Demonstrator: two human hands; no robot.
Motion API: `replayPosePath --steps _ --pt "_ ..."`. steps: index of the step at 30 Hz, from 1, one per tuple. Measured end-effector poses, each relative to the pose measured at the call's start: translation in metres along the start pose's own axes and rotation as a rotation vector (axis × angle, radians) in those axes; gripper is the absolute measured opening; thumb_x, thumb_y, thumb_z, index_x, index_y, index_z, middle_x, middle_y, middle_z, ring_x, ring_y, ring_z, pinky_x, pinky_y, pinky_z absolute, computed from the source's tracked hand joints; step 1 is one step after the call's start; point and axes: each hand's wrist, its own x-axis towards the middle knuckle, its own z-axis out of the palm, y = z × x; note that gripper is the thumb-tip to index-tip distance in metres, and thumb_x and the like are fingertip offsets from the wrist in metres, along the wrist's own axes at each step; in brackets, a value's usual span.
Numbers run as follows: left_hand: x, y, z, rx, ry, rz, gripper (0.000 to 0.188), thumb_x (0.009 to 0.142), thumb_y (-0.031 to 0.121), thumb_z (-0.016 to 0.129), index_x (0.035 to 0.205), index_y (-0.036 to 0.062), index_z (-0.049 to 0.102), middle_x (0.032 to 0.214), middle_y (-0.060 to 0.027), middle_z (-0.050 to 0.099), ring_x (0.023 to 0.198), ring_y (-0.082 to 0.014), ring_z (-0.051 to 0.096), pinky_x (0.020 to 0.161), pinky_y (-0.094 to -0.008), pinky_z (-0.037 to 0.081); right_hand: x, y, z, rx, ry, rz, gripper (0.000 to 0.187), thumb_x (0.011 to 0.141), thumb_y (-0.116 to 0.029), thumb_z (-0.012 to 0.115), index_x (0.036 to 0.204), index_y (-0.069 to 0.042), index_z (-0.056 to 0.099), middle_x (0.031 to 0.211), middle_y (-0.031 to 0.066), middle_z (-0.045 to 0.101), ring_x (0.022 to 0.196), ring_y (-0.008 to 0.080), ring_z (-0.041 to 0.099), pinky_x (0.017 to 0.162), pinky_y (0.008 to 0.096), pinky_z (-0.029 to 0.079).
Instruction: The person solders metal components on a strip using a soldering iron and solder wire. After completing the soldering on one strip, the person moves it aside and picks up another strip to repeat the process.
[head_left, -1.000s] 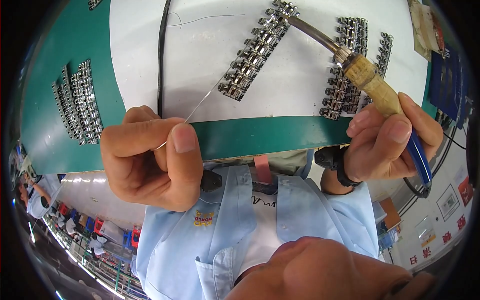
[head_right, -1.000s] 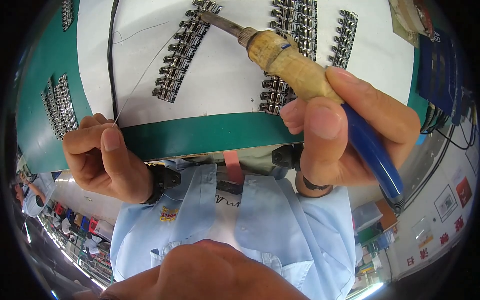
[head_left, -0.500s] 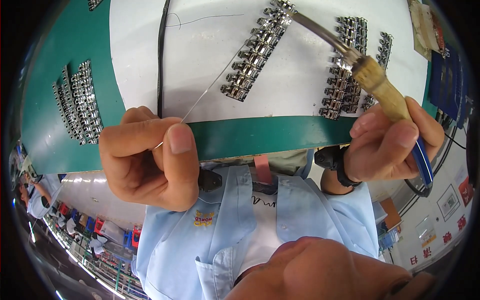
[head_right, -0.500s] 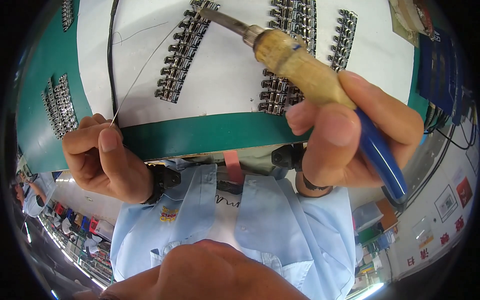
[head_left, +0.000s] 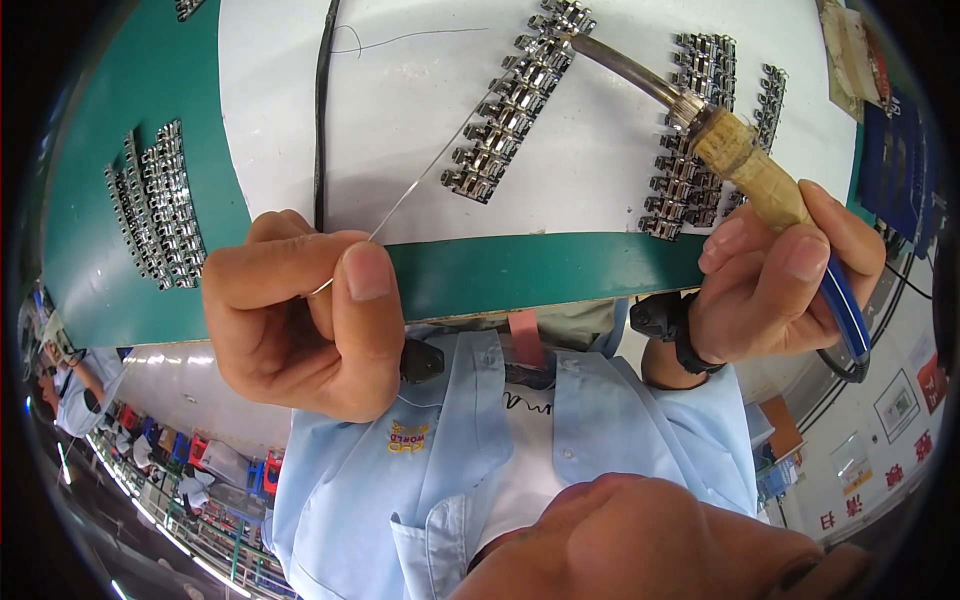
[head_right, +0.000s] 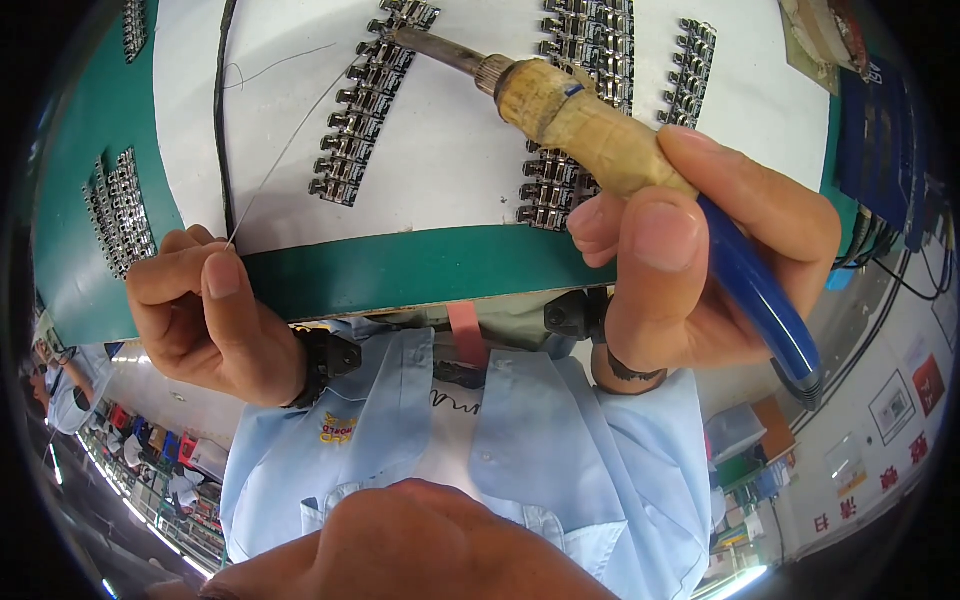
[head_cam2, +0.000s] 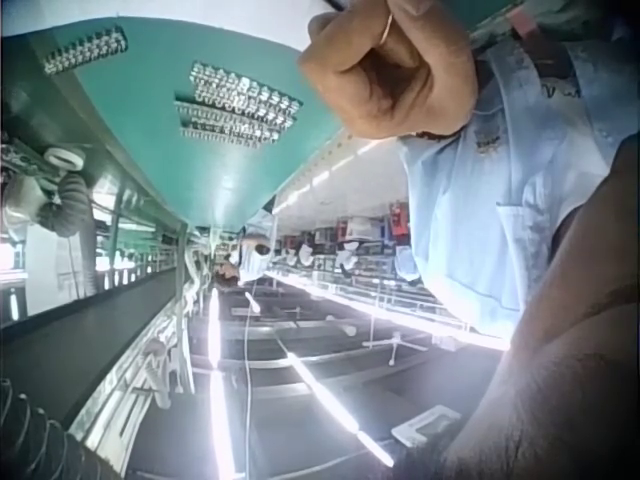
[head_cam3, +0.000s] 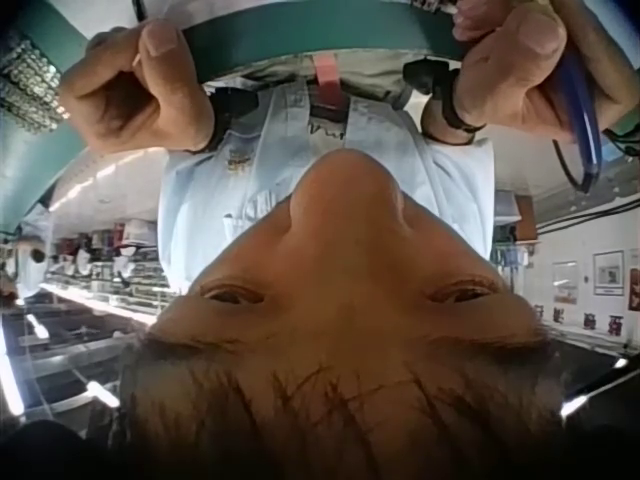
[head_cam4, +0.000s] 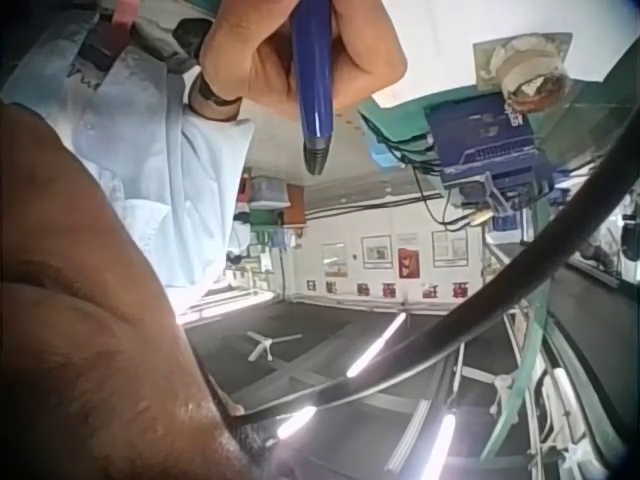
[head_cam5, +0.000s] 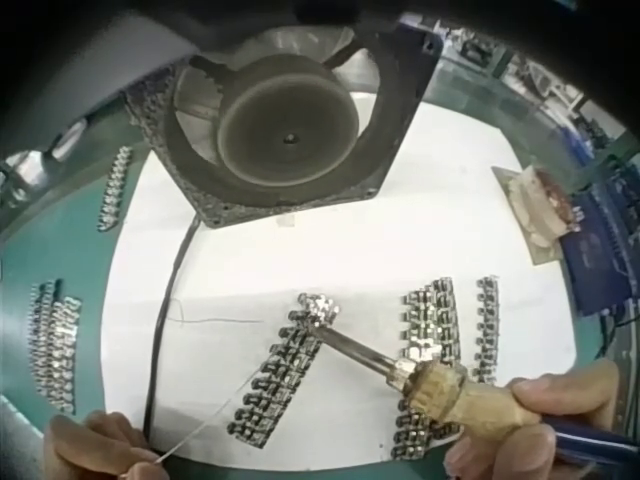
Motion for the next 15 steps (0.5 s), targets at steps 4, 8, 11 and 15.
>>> replayPosePath --steps 4,8,11,15 --pt "0.0004 0.0002 0.0007 0.001 -0.001 -0.002 0.014 0.077 -0.008 0.066 0.08 -0.0003 0.054 0.049 0.0079 0.039 0.05 -0.0028 0.028 0.047 -0.0195 0.02 0.0004 0.0019 0.0004 0.032 -0.016 0.009 0.031 0.093 -0.022 0.056 0.099 0.008 0.054 0.055 0.013 0.054 0.038 0.0112 0.05 0.035 0.0189 0.04" --pt "0.0002 0.001 0.0023 0.025 -0.003 -0.017 0.014 0.076 -0.009 0.065 0.08 -0.0007 0.054 0.049 0.0075 0.04 0.05 -0.0027 0.028 0.048 -0.0195 0.02 0.0002 0.0032 0.0002 0.036 -0.016 0.006 0.031 0.093 -0.022 0.057 0.099 0.008 0.054 0.054 0.0127 0.053 0.039 0.0112 0.051 0.035 0.0191 0.04" --pt "0.0003 0.0012 0.0031 0.061 -0.026 -0.036 0.014 0.076 -0.01 0.065 0.08 -0.0008 0.055 0.049 0.0072 0.041 0.049 -0.0027 0.028 0.048 -0.0194 0.021 -0.0002 0.0034 -0.0004 0.028 -0.02 0.016 0.03 0.093 -0.022 0.056 0.1 0.008 0.054 0.054 0.0127 0.053 0.039 0.0113 0.05 0.035 0.0192 0.039" --pt "0.0003 0.0014 0.004 0.092 -0.041 -0.044 0.015 0.076 -0.01 0.065 0.08 -0.0008 0.055 0.05 0.0067 0.043 0.049 -0.0027 0.028 0.048 -0.0192 0.022 -0.001 0.0024 0.001 0.026 0.004 0.006 0.03 0.094 -0.022 0.054 0.099 0.008 0.053 0.054 0.0133 0.053 0.038 0.0113 0.049 0.035 0.0193 0.039"
